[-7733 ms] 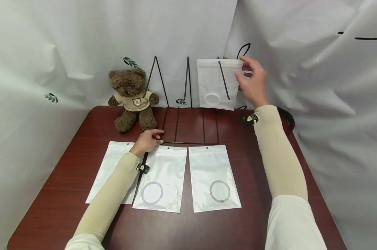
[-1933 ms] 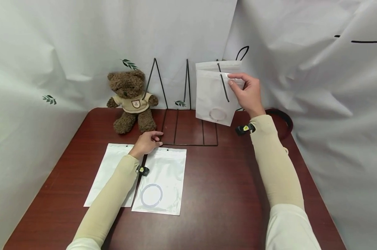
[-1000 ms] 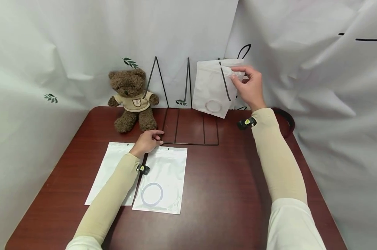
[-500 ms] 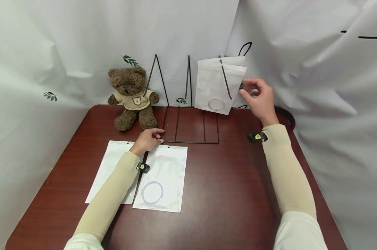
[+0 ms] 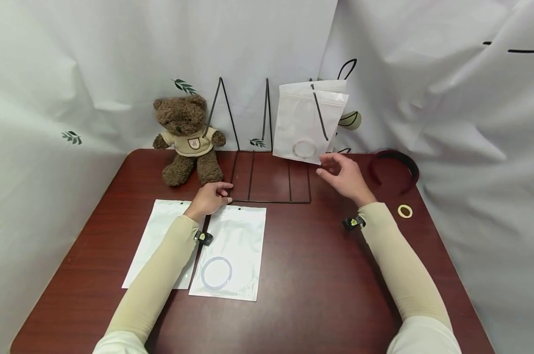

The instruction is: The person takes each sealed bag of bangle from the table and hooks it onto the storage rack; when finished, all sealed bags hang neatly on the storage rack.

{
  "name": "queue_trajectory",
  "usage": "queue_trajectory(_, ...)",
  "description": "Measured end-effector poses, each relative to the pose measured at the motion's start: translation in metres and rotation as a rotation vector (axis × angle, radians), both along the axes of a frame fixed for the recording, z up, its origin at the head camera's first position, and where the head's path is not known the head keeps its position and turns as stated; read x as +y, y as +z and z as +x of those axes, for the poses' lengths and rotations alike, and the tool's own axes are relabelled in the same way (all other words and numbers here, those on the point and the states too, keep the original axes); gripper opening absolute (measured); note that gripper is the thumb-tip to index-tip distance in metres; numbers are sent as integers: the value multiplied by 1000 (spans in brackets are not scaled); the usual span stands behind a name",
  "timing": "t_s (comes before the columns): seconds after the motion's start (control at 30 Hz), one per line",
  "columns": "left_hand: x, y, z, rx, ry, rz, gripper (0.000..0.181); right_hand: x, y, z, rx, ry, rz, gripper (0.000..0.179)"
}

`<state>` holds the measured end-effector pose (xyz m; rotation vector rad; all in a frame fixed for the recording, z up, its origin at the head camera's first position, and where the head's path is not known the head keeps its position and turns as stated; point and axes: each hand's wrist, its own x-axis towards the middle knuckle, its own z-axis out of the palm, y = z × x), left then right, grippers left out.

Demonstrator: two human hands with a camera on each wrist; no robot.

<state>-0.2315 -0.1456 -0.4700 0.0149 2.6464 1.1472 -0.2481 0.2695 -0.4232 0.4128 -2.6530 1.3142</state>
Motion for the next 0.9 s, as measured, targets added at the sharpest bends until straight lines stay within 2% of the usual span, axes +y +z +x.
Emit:
queue_trajectory(0.23,0,0,-1,13,-2,-18,44,-9,-24,3,-89,89,231,55)
queue_trajectory(0.43,1,2,-1,6,-6,-15,44,-14,-34,6,-165,160,282,61)
queue_trajectory(0.73,1,2,2,-3,-12,-12,44,-17,-44,7,-170,266,437,65)
queue_trajectory(0.9,-3,7,2,-19,-23,0,45,-20,-42,7,-180,277,472,66)
